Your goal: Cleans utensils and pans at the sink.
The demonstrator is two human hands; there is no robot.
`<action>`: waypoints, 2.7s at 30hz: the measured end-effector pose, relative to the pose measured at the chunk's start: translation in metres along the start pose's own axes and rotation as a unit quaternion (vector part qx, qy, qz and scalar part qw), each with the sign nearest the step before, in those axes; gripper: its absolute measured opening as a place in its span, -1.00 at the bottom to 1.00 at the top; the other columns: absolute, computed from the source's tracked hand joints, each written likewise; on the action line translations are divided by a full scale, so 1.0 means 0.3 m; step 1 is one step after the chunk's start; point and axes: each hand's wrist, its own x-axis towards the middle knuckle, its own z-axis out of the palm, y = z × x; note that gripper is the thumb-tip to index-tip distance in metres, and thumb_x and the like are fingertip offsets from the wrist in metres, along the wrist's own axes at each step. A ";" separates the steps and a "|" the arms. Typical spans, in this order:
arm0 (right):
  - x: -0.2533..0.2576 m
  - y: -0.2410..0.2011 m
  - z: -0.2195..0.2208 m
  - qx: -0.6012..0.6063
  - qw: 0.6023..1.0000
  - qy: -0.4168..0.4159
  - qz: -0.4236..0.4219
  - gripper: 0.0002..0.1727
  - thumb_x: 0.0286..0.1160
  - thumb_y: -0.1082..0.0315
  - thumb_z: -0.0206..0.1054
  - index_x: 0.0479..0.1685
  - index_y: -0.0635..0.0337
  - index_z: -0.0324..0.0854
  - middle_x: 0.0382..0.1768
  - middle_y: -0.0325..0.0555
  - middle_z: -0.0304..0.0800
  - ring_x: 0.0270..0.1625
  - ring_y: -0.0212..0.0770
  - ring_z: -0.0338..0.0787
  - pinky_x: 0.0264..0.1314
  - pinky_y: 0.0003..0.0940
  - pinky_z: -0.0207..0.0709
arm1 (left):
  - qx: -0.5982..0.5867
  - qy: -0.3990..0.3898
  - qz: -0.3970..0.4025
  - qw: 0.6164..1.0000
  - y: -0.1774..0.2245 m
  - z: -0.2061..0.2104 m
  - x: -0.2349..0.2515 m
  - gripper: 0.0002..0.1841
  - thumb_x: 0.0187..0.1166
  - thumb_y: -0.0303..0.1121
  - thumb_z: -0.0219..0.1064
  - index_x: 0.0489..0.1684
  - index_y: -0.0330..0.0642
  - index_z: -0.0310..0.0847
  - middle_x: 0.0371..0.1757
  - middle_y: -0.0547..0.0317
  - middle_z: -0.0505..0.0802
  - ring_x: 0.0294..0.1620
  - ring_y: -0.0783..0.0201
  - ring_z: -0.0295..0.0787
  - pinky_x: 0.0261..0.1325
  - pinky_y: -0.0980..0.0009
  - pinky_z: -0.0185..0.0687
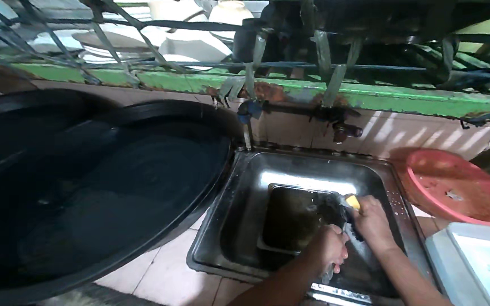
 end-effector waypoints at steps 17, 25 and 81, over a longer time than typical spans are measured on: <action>0.042 0.001 -0.006 0.055 0.994 -0.076 0.049 -0.46 0.64 -0.07 0.32 0.34 0.18 0.68 0.08 0.18 0.86 0.20 0.17 0.83 0.35 0.26 0.58 | 0.226 -0.045 -0.018 0.973 0.048 0.016 -0.055 -0.68 0.92 -0.20 -0.05 0.37 -0.16 0.43 -0.41 0.23 0.54 -0.63 0.38 0.42 -0.53 0.47 0.42; 0.042 0.049 0.038 0.018 0.987 0.074 -0.142 -0.55 0.54 0.11 0.37 0.24 0.26 0.74 0.13 0.21 0.84 0.31 0.30 0.75 0.45 0.35 0.47 | 0.245 -0.029 0.026 0.969 0.060 -0.040 -0.080 -0.65 0.92 -0.22 -0.06 0.40 -0.23 0.45 -0.39 0.21 0.56 -0.55 0.38 0.47 -0.40 0.45 0.48; 0.111 -0.085 -0.148 0.515 0.797 0.033 0.315 -0.56 0.76 0.16 0.24 0.37 0.34 0.46 -0.15 0.07 0.80 -0.23 -0.15 0.84 -0.19 -0.19 0.77 | -0.030 -0.044 0.124 0.991 -0.002 -0.069 0.015 -0.66 0.91 -0.13 -0.11 0.07 -0.20 0.47 -0.59 0.33 0.55 -0.70 0.45 0.49 -0.54 0.54 0.55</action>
